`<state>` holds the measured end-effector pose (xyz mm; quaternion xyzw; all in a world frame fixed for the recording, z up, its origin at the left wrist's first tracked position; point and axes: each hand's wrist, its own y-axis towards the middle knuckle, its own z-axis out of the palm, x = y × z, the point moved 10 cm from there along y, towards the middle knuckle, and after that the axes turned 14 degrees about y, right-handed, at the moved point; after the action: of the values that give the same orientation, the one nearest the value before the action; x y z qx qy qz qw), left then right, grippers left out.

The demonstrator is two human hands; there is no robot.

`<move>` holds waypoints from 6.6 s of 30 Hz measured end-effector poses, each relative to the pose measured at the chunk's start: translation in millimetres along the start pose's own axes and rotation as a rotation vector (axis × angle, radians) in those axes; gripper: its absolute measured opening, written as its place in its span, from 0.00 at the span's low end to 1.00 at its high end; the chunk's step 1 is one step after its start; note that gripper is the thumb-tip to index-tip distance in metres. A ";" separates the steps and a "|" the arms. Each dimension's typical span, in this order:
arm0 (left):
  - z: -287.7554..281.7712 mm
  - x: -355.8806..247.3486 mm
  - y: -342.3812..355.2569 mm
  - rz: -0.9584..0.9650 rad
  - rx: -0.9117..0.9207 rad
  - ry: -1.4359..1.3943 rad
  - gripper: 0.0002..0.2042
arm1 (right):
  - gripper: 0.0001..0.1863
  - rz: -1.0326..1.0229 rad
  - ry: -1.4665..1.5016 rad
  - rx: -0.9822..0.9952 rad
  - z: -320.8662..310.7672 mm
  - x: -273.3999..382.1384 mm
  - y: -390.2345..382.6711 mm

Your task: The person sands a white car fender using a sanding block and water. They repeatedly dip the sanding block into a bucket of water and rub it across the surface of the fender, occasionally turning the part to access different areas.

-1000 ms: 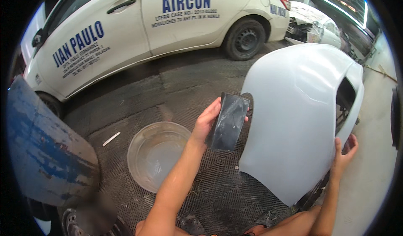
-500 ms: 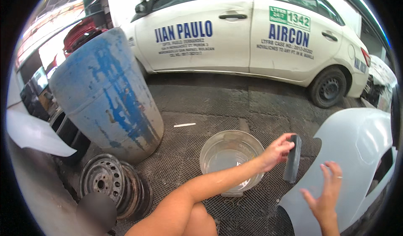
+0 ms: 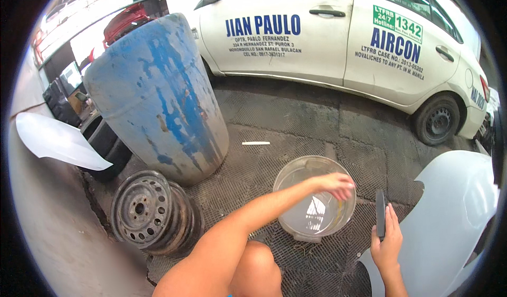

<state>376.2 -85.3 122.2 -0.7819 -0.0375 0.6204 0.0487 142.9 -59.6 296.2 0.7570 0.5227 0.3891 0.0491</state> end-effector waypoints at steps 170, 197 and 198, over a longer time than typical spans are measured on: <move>211.2 -40.2 61.0 0.243 0.064 0.236 0.32 | 0.54 1.319 1.198 -1.174 82.1 -227.3 -349.7; 278.6 206.0 48.6 -0.292 -0.930 -0.341 0.27 | 0.30 0.960 1.258 -0.945 82.5 -263.0 -328.7; 272.8 202.0 44.2 -0.296 -0.959 -0.268 0.25 | 0.31 0.902 1.299 -0.866 86.3 -257.4 -319.3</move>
<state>156.4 -97.1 -140.0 -0.6164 -0.4337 0.6144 -0.2332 -81.1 -101.1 -55.6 0.4363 -0.0916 0.8853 -0.1323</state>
